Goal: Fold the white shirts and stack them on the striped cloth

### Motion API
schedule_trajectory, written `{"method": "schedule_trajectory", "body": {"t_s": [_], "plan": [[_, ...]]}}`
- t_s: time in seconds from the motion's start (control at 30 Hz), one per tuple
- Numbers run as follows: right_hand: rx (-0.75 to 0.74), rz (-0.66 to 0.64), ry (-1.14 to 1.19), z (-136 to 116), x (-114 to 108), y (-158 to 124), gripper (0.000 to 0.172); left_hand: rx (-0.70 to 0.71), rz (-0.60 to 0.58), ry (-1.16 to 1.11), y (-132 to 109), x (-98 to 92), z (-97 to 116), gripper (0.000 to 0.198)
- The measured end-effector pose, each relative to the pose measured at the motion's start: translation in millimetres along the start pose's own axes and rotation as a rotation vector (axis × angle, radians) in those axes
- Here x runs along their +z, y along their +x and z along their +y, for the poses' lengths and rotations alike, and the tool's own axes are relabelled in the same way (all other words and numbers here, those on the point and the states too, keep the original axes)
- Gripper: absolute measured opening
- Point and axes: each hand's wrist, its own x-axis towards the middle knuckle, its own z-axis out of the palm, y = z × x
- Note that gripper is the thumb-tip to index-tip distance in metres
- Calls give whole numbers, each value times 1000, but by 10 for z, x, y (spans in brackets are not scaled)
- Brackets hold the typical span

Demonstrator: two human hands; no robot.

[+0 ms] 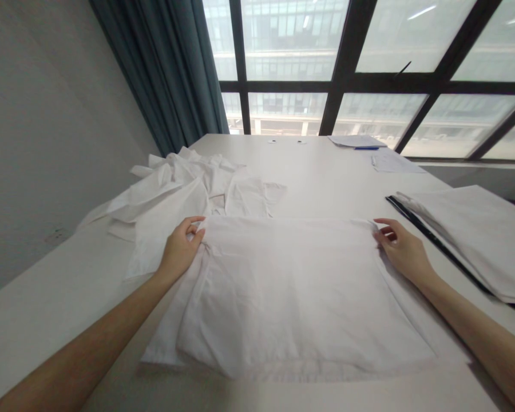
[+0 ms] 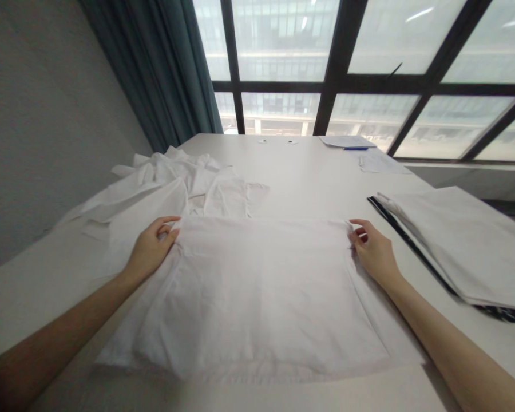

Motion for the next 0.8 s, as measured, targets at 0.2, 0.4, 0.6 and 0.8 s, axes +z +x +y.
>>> {"method": "schedule_trajectory", "body": {"t_s": [0.2, 0.4, 0.6, 0.8], "plan": [[-109, 30, -60, 82, 67, 5, 36, 45, 10, 109, 24, 30, -83, 41], [-154, 71, -112, 130, 86, -2, 37, 174, 77, 271, 18, 75, -114, 39], [-402, 117, -186, 33, 28, -12, 38, 550, -34, 303, -61, 53, 32, 42], [-549, -152, -184, 12, 87, -39, 39, 683, -401, 358, -90, 50, 39, 48]]}}
